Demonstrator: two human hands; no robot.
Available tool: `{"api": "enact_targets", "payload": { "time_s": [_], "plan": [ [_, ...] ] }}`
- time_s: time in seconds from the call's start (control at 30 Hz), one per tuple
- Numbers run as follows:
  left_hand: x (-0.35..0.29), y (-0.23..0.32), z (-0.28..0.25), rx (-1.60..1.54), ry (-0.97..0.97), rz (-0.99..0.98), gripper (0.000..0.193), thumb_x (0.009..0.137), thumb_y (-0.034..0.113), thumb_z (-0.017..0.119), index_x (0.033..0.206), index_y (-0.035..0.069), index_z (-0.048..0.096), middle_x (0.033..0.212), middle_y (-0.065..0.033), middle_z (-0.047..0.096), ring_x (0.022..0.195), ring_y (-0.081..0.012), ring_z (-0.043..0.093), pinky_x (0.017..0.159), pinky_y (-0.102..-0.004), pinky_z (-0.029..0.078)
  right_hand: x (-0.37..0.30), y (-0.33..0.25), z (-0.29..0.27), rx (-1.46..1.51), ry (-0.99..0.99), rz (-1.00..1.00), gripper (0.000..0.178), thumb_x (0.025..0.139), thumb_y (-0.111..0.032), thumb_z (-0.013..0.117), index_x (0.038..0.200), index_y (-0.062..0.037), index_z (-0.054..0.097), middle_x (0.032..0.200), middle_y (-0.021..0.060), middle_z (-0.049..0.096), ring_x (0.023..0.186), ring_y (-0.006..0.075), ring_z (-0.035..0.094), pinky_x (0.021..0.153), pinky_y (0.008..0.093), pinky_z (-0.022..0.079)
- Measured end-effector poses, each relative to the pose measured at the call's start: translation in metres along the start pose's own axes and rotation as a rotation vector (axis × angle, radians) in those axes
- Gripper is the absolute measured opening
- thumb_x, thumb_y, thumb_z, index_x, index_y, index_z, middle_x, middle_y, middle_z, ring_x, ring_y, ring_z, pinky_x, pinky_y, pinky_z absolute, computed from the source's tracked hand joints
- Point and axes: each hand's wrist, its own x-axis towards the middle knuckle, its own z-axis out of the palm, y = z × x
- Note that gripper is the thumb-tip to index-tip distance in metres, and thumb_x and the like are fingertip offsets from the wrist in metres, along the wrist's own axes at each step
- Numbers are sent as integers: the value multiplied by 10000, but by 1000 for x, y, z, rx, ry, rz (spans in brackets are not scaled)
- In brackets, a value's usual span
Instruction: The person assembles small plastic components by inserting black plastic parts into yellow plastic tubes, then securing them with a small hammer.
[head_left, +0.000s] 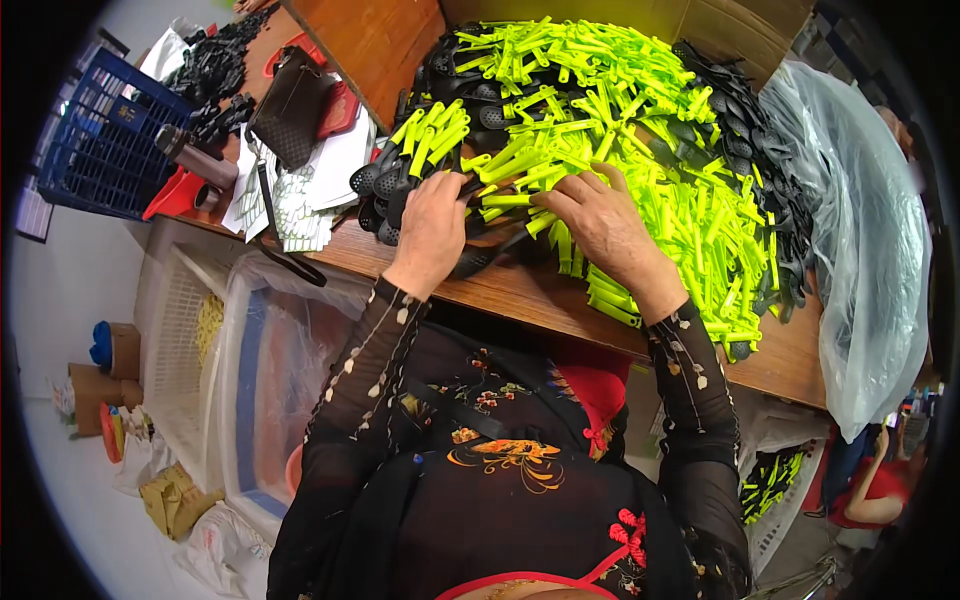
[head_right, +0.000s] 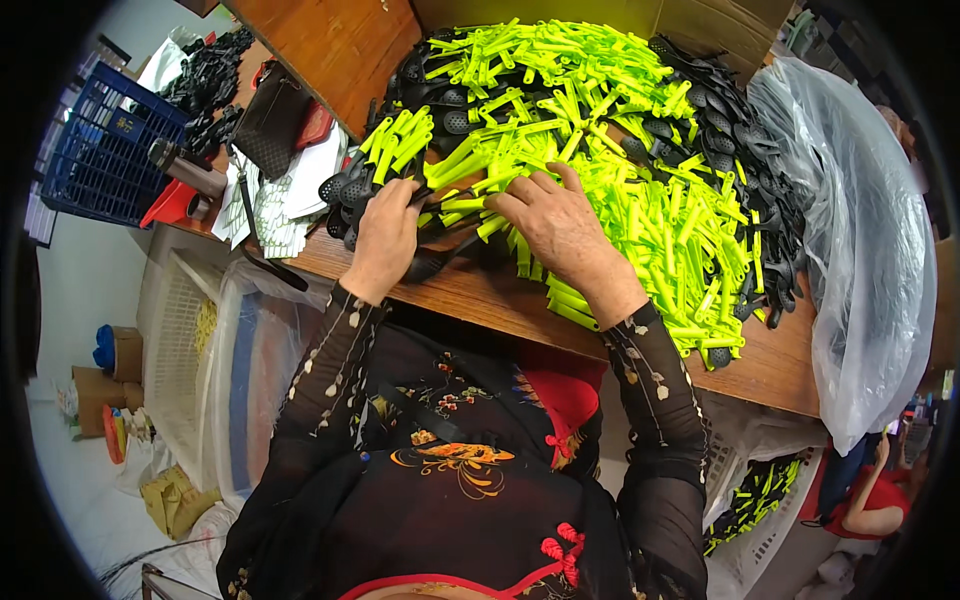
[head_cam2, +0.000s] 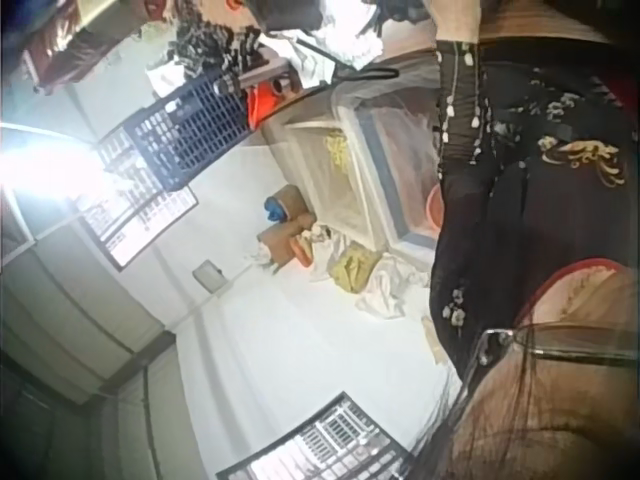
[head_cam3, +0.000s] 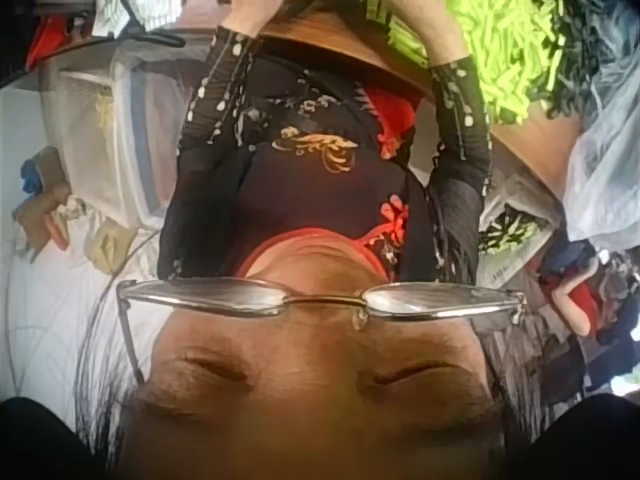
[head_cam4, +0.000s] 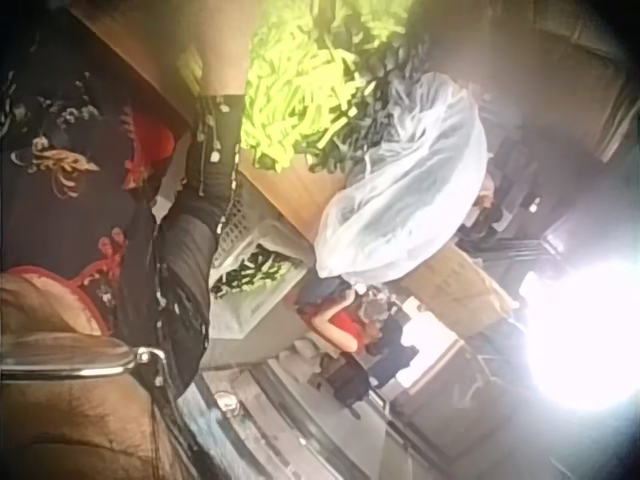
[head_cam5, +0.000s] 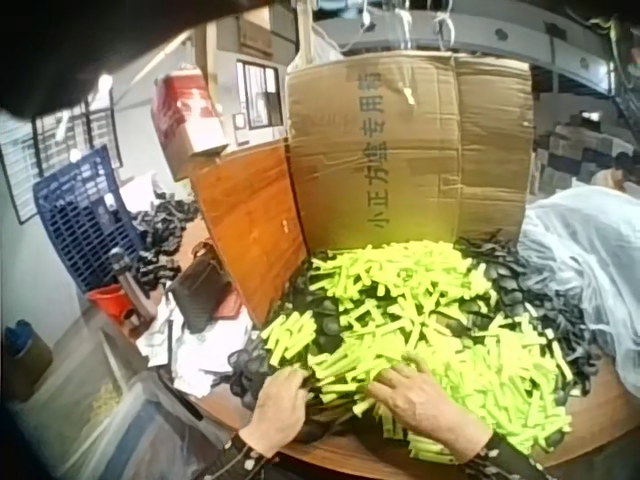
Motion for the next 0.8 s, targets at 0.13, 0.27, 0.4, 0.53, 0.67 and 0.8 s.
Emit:
{"api": "enact_targets", "payload": {
  "time_s": [0.13, 0.27, 0.4, 0.53, 0.67, 0.8],
  "plan": [
    [-6, 13, -11, -79, -103, 110, 272, 992, 90, 594, 1243, -12, 599, 1250, -190, 642, 1218, -381, 596, 1071, -464, 439, 0, -2, 6, -27, 74, 16, 229, 903, -112, 601, 1105, -152, 701, 1024, 43, 650, 1043, 225, 634, 983, 440, 454],
    [-16, 30, -11, 26, -128, 110, 410, 996, 250, 684, 1304, 0, 581, 1291, -192, 638, 1276, -357, 572, 1159, -528, 351, 2, -4, 5, -65, 40, 14, 177, 897, -139, 616, 1044, -141, 714, 1009, 63, 652, 1033, 229, 634, 945, 427, 469],
    [-7, 52, -24, 41, -157, 108, 468, 924, 213, 753, 1299, 15, 554, 1174, -173, 666, 1154, -375, 611, 1043, -497, 423, 7, -12, 3, 197, 42, 51, 222, 877, -67, 664, 1093, -90, 708, 1075, 104, 667, 1040, 300, 652, 893, 422, 514],
    [0, 36, -19, -40, -186, 133, 353, 887, 154, 727, 1178, 10, 587, 1008, -148, 664, 985, -343, 659, 830, -463, 500, 13, -20, -10, 782, 186, 169, 380, 895, 10, 693, 1263, -85, 688, 1207, 134, 684, 1115, 318, 672, 924, 393, 543],
    [12, 39, -31, -514, -413, -173, 217, 1005, 224, 668, 1102, 35, 620, 885, -130, 674, 803, -311, 684, 730, -424, 531, 9, -17, -19, 1408, 80, 418, 533, 993, 15, 623, 1509, -22, 492, 1398, 73, 575, 1227, 165, 616, 999, 315, 517],
    [13, 50, -31, -484, -422, -270, 204, 1046, 211, 626, 1169, 49, 607, 894, -148, 681, 801, -335, 688, 730, -436, 531, 8, -31, -14, 1019, 431, 451, 499, 949, -20, 648, 1442, -81, 596, 1389, 104, 590, 979, 149, 648, 857, 286, 548]
  ]
}}
